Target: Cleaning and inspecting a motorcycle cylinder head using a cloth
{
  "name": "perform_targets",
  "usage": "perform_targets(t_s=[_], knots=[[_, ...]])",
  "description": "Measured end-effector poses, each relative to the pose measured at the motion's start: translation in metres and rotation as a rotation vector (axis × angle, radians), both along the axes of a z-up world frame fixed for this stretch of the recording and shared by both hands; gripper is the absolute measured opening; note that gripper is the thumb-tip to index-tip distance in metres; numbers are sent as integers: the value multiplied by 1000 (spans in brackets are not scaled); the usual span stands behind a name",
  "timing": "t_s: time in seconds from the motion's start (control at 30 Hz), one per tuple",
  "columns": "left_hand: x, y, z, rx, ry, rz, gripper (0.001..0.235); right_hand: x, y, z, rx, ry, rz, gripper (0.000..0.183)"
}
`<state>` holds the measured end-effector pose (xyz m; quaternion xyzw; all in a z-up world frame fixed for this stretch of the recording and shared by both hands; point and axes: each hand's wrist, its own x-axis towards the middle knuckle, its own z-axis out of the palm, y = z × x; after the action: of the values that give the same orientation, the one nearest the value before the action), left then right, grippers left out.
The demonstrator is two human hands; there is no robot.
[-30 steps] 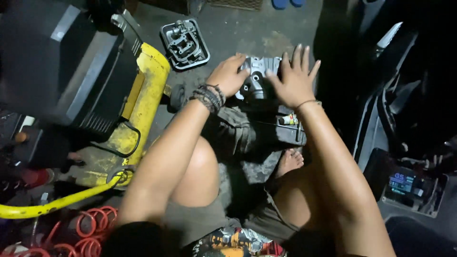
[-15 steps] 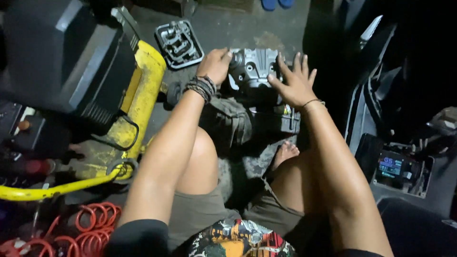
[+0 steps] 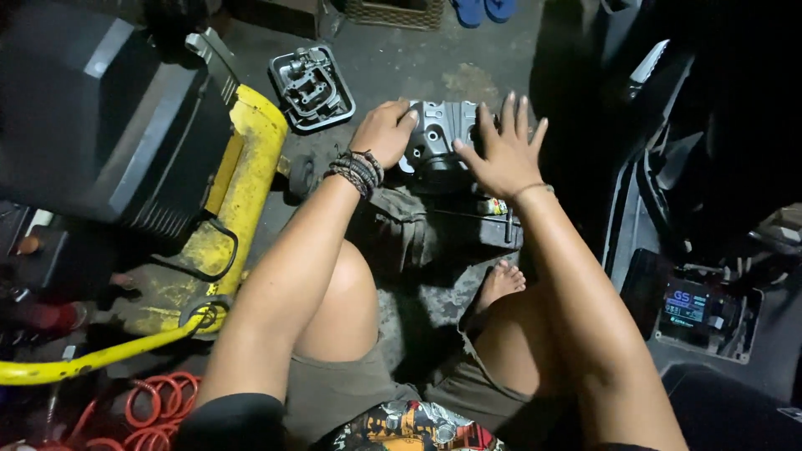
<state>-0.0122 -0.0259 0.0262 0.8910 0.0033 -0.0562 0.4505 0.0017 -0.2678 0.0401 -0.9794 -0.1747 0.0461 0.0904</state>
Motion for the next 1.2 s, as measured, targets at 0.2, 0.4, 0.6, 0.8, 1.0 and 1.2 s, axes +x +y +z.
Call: perform_targets(t_s=[0.2, 0.4, 0.6, 0.8, 1.0, 1.2], knots=[[22, -7, -30, -5, -275, 107, 43, 24, -3, -25, 32, -203, 91, 96], [4, 4, 12, -121, -13, -52, 57, 9, -2, -2, -73, -163, 105, 91], [5, -1, 11, -155, -16, 8, 59, -13, 9, 20, -232, -153, 97, 85], [12, 6, -2, -132, -37, -26, 56, 16, -3, 11, -113, -21, 38, 78], [16, 10, -13, -137, 3, -33, 58, -1, -8, 23, -128, 50, 60, 84], [10, 7, 0, -99, 18, -35, 60, -10, -8, 16, -160, 18, 88, 88]])
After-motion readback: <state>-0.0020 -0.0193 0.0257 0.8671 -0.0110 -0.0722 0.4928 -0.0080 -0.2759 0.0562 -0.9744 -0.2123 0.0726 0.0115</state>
